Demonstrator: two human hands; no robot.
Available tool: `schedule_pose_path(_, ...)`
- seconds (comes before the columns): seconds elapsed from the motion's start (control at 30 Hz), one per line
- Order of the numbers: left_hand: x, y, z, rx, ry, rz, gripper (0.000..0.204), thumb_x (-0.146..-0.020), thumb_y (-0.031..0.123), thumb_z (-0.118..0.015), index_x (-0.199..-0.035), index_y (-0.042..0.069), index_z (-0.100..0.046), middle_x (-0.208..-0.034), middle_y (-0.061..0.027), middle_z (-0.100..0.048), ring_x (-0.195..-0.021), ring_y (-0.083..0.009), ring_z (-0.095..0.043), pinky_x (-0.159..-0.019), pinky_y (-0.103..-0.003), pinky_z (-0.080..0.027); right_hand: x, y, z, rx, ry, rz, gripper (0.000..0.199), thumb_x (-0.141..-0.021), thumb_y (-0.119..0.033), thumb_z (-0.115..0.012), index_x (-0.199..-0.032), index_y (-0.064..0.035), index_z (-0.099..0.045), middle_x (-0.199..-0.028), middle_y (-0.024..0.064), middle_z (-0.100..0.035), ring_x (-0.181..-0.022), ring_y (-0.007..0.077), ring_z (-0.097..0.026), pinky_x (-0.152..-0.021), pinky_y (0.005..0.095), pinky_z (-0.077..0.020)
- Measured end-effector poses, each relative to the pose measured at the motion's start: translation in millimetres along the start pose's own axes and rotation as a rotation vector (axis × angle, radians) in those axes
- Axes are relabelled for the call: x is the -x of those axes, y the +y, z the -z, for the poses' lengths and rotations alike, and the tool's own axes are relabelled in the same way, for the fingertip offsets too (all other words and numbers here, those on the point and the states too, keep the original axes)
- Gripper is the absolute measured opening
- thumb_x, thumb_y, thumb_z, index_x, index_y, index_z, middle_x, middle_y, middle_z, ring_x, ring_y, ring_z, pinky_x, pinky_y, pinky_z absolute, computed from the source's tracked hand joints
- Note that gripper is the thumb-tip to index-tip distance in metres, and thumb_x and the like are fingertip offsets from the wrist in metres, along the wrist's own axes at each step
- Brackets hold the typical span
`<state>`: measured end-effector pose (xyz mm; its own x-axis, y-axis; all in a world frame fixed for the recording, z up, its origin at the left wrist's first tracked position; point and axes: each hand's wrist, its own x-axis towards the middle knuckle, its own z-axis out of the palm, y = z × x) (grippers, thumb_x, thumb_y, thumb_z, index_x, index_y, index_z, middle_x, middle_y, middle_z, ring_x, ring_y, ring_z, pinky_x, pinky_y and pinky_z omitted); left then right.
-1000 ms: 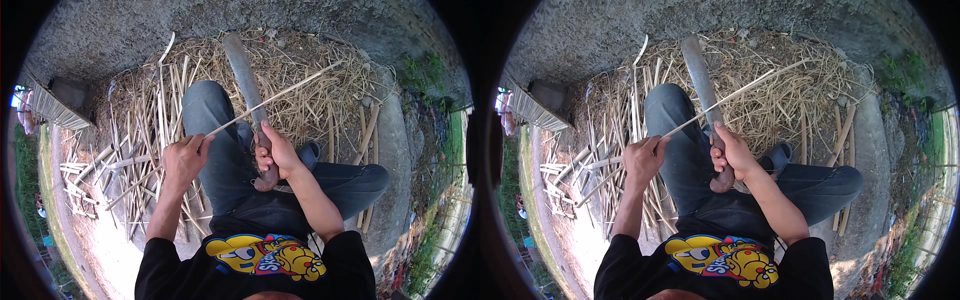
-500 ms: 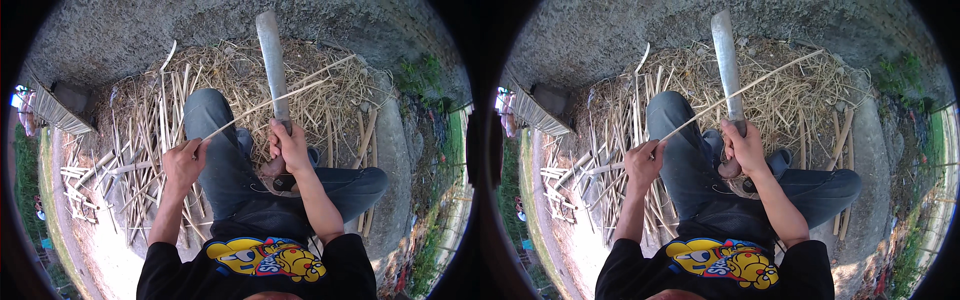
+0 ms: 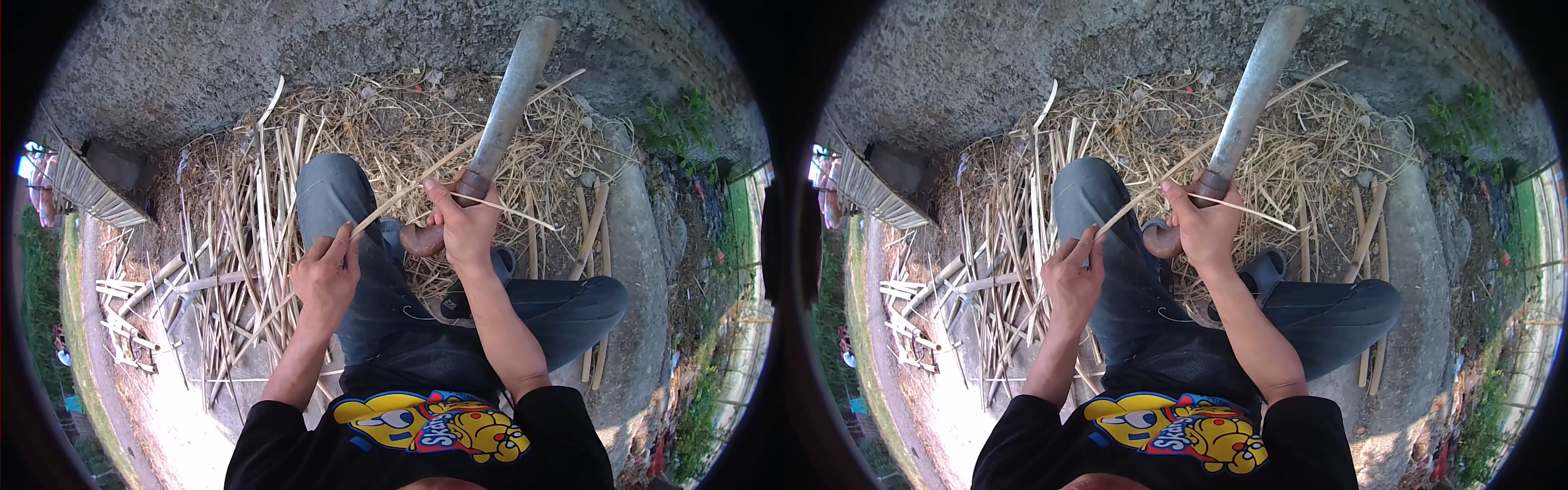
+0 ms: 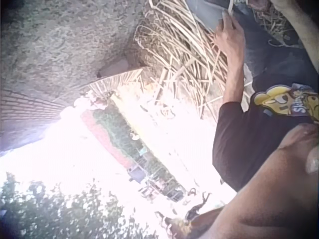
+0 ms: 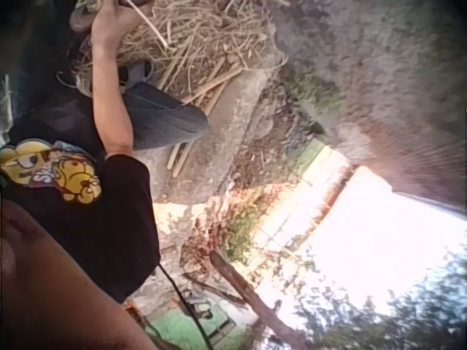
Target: The person shaves thin bamboo strips using a knife, splits a bamboo pole with the knife, and trims another bamboo stick.
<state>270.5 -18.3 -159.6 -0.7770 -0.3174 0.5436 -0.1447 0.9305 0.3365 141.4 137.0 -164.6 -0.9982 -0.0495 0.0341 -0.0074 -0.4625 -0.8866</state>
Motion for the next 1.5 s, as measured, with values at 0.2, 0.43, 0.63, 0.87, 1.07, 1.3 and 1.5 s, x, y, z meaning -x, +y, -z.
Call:
schedule_pose_path(0.2, 5.2, 17.8, 2.1, 0.074, -0.136, 0.196, 0.019, -0.089, 0.025, -0.073, -0.101, 0.012, -0.079, -0.071, -0.0094, -0.068, -0.055, -0.029, -0.064, -0.051, -0.042, -0.047, 24.4, 6.2, 7.4, 0.108, 0.016, 0.024, 0.034, -0.083, -0.003, -0.08, -0.096, -0.0027, -0.048, -0.074, 0.0069, -0.065, -0.054, 0.0093, -0.061, -0.045, 0.0231, -0.0505)
schedule_pose_path(0.43, -19.8, 18.1, -7.6, -0.033, -0.164, 0.223, 0.023, -0.091, 0.028, -0.07, -0.097, 0.007, -0.078, -0.066, -0.0148, -0.067, -0.056, -0.0364, -0.064, -0.053, -0.045, -0.049, 64.4, -21.3, 9.7, 0.021, -0.141, -0.017, 0.03, -0.083, 0.002, -0.077, -0.096, -0.002, -0.05, -0.068, 0.0053, -0.064, -0.051, 0.0089, -0.06, -0.047, 0.0238, -0.0497)
schedule_pose_path(0.63, -64.8, -8.4, 21.3, 0.274, 0.073, 0.309, 0.029, -0.094, 0.027, -0.071, -0.092, -0.001, -0.076, -0.054, -0.0106, -0.058, -0.043, -0.018, -0.051, -0.047, -0.033, -0.038, 39.2, -66.1, 44.7, 0.293, -0.153, 0.01, 0.037, -0.078, -0.002, -0.084, -0.1, 0.0006, -0.055, -0.076, 0.0071, -0.069, -0.051, 0.0069, -0.059, -0.047, 0.0205, -0.0478)
schedule_pose_path(0.87, -108.6, -37.1, 35.6, 0.331, 0.405, 0.232, 0.032, -0.095, 0.03, -0.073, -0.101, -0.002, -0.076, -0.061, 0.0022, -0.059, -0.054, -0.0025, -0.044, -0.047, -0.024, -0.03, 2.9, -74.6, 98.5, 0.724, 0.023, 0.228, 0.052, -0.069, -0.004, -0.09, -0.11, 0.0014, -0.059, -0.079, 0.005, -0.065, -0.06, 0.0086, -0.059, -0.054, 0.0248, -0.0464)
schedule_pose_path(1.07, -235.0, -19.5, 63.0, 0.715, 0.714, -0.127, 0.027, -0.107, 0.025, -0.052, -0.114, 0.005, -0.068, -0.086, -0.0008, -0.068, -0.063, -0.004, -0.048, -0.053, -0.024, -0.038, -11.5, -88.6, 88.8, 0.967, 0.116, 0.366, 0.058, -0.068, -0.017, -0.092, -0.111, 0.0026, -0.059, -0.084, 0.0055, -0.061, -0.066, 0.015, -0.057, -0.061, 0.0303, -0.0486)
schedule_pose_path(1.3, -221.9, 55.0, -58.3, 0.959, -0.099, -0.076, 0.02, -0.104, 0.014, -0.055, -0.111, -0.003, -0.065, -0.102, -0.0106, -0.074, -0.098, -0.0178, -0.071, -0.086, -0.032, -0.058, -10.7, -84.7, 49.5, 0.523, 0.089, 0.197, 0.06, -0.074, -0.024, -0.09, -0.119, 0.0024, -0.061, -0.088, 0.0039, -0.06, -0.061, 0.0062, -0.052, -0.054, 0.023, -0.0426)
schedule_pose_path(1.5, -135.2, 67.5, -152.4, 0.92, -0.369, -0.008, 0.013, -0.096, 0.01, -0.064, -0.101, 0.001, -0.072, -0.084, -0.0129, -0.074, -0.074, -0.0159, -0.068, -0.069, -0.034, -0.054, -43.7, -71.9, 31.5, 0.473, -0.024, 0.257, 0.053, -0.074, -0.024, -0.089, -0.114, 0.0019, -0.065, -0.094, 0.0066, -0.071, -0.062, 0.0085, -0.057, -0.06, 0.0277, -0.0481)
